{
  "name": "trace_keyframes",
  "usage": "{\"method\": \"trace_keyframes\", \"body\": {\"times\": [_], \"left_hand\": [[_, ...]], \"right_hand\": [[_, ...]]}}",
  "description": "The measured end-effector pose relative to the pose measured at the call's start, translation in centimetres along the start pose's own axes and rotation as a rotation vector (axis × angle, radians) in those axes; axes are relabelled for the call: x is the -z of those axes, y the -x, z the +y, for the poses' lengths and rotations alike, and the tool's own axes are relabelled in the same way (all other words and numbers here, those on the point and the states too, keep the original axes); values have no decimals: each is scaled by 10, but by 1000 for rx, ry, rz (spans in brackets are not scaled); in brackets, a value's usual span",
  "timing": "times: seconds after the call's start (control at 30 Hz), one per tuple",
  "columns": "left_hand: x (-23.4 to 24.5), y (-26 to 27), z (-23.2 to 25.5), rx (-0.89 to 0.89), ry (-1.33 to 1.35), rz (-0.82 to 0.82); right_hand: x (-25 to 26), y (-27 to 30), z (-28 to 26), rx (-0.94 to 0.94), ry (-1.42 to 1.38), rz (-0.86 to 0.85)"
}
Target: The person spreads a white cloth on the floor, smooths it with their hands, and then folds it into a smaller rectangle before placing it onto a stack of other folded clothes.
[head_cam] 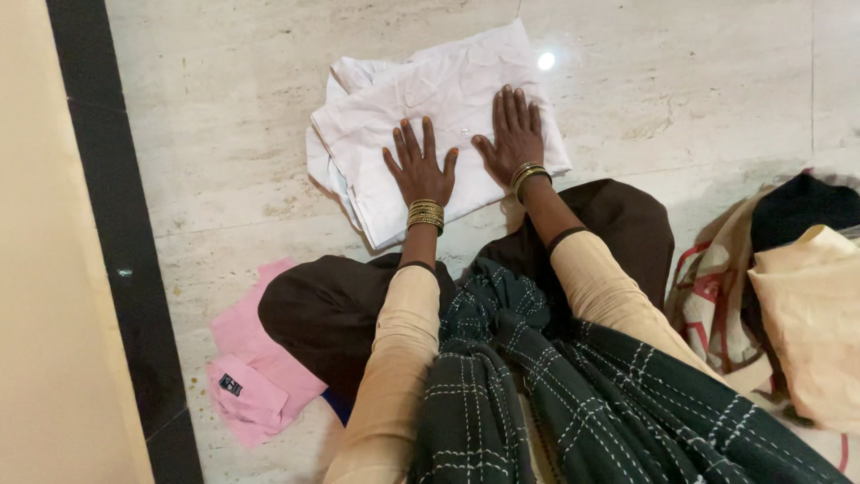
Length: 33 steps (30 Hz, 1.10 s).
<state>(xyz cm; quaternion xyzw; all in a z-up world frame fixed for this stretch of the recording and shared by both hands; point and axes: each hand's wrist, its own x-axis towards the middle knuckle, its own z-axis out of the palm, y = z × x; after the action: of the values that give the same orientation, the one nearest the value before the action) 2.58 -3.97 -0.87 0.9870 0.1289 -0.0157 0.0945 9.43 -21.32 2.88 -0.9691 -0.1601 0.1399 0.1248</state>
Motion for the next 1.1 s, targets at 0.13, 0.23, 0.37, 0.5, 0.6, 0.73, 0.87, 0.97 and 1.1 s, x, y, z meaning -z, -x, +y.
{"method": "trace_keyframes", "body": {"times": [0.13,0.23,0.37,0.5,0.6,0.73,0.87,0.97,1.1], "left_hand": [[-7,-3,-1,18,-15,-4],[-9,8,-3,22,-12,5],[-2,19,-1,80,-13,-47],[1,31,2,105,11,-26],[5,28,4,68,16,-2],[8,20,6,60,30,-97],[10,20,8,58,21,-85],[11,18,8,58,8,-118],[12,25,9,44,14,-107]], "right_hand": [[5,-3,-4,-70,-16,17],[8,1,-2,-81,-27,15],[11,13,14,-279,-82,20],[-2,18,22,-394,-89,0],[-5,12,22,-261,-68,120],[-2,-11,13,-41,8,48],[-1,-19,2,-142,-21,-9],[-1,-27,5,-132,-9,58],[5,-66,10,-21,113,-39]]}}
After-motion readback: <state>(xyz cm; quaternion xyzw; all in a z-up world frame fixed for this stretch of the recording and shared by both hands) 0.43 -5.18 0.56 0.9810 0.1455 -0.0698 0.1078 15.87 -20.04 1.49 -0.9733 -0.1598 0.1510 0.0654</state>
